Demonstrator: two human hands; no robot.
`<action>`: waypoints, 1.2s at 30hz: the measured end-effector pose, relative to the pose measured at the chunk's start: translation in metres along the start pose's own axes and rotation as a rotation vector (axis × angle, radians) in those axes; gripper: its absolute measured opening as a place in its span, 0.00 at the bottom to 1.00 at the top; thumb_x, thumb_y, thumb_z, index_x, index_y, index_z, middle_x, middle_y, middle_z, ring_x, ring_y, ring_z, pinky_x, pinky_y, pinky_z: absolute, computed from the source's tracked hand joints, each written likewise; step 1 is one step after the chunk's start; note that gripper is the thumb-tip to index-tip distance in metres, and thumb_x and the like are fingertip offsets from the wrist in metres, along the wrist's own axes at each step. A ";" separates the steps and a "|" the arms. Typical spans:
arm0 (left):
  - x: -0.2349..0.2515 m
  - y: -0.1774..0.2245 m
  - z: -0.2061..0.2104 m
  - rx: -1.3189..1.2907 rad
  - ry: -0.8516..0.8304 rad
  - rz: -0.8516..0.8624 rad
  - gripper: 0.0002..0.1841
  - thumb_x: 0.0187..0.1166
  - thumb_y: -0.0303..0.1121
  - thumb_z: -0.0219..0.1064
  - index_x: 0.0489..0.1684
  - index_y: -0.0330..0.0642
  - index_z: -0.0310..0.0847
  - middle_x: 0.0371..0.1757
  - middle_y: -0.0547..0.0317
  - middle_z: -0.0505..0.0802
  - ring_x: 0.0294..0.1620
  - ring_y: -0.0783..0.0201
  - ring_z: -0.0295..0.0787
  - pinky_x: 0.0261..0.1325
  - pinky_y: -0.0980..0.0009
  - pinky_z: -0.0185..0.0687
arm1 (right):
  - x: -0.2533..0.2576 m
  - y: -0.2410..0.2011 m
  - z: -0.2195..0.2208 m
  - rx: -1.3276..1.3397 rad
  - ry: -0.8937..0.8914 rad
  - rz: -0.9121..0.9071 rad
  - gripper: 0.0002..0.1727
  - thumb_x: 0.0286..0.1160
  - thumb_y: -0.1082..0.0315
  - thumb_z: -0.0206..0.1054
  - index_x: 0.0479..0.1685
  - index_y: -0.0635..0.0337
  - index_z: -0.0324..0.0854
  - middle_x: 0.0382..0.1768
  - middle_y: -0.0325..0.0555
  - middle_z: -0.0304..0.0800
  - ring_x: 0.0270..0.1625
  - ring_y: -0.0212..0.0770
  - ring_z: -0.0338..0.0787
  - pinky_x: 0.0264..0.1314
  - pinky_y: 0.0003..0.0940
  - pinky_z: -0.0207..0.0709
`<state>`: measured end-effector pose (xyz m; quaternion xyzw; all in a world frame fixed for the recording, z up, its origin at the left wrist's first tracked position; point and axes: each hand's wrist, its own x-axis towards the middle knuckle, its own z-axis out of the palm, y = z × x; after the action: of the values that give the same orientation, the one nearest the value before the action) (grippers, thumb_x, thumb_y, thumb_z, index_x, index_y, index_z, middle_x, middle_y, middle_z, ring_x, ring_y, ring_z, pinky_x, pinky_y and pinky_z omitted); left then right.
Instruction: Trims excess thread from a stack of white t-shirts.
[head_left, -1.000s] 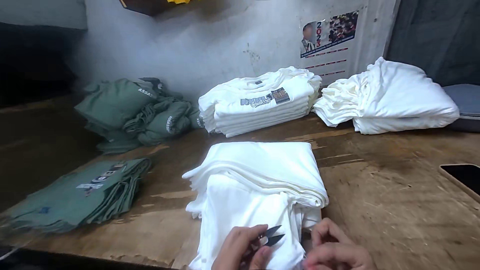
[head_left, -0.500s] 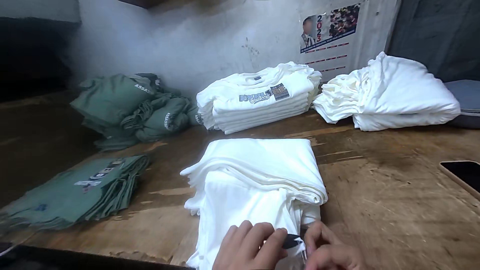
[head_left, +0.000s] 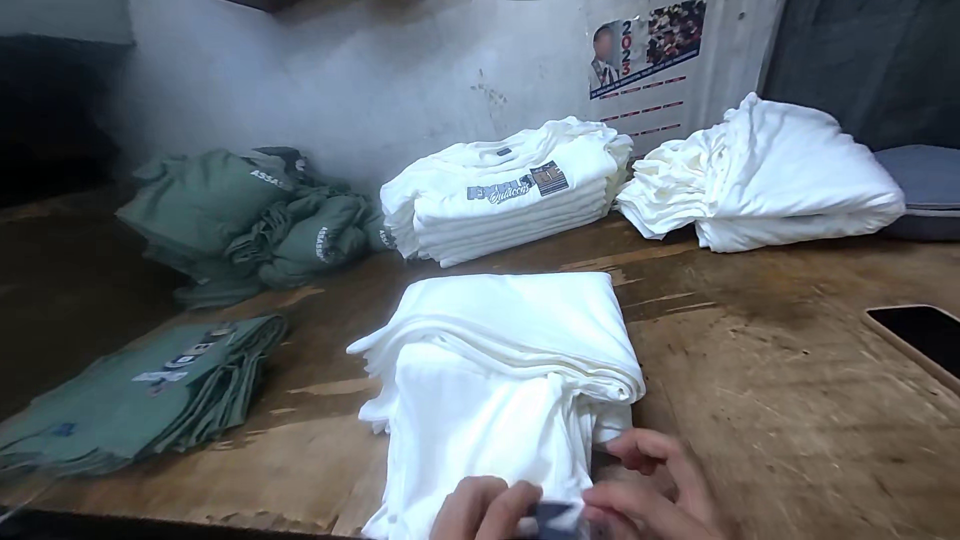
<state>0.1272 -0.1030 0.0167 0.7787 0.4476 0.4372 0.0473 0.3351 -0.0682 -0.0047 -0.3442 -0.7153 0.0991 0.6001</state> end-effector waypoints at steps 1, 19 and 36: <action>-0.003 -0.005 0.001 0.004 -0.037 -0.002 0.09 0.74 0.31 0.73 0.47 0.38 0.89 0.39 0.43 0.90 0.40 0.51 0.88 0.44 0.57 0.83 | 0.000 0.001 0.001 0.031 0.026 0.021 0.05 0.77 0.57 0.75 0.40 0.45 0.90 0.53 0.37 0.84 0.59 0.24 0.81 0.63 0.18 0.75; 0.011 0.001 0.013 -0.075 0.013 -0.105 0.16 0.78 0.32 0.73 0.59 0.32 0.88 0.48 0.44 0.89 0.45 0.65 0.89 0.49 0.75 0.88 | -0.006 -0.021 0.011 0.007 0.196 0.370 0.05 0.68 0.72 0.75 0.29 0.65 0.92 0.45 0.47 0.89 0.48 0.24 0.86 0.47 0.14 0.81; 0.036 0.017 0.007 0.285 0.036 0.101 0.08 0.81 0.34 0.68 0.45 0.49 0.95 0.41 0.57 0.95 0.37 0.58 0.86 0.40 0.61 0.73 | -0.005 -0.015 0.021 0.206 0.219 0.218 0.06 0.79 0.68 0.69 0.34 0.58 0.88 0.48 0.37 0.85 0.57 0.20 0.83 0.59 0.12 0.79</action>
<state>0.1514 -0.0843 0.0438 0.7912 0.4659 0.3848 -0.0939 0.3099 -0.0769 -0.0053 -0.3651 -0.5901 0.1981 0.6923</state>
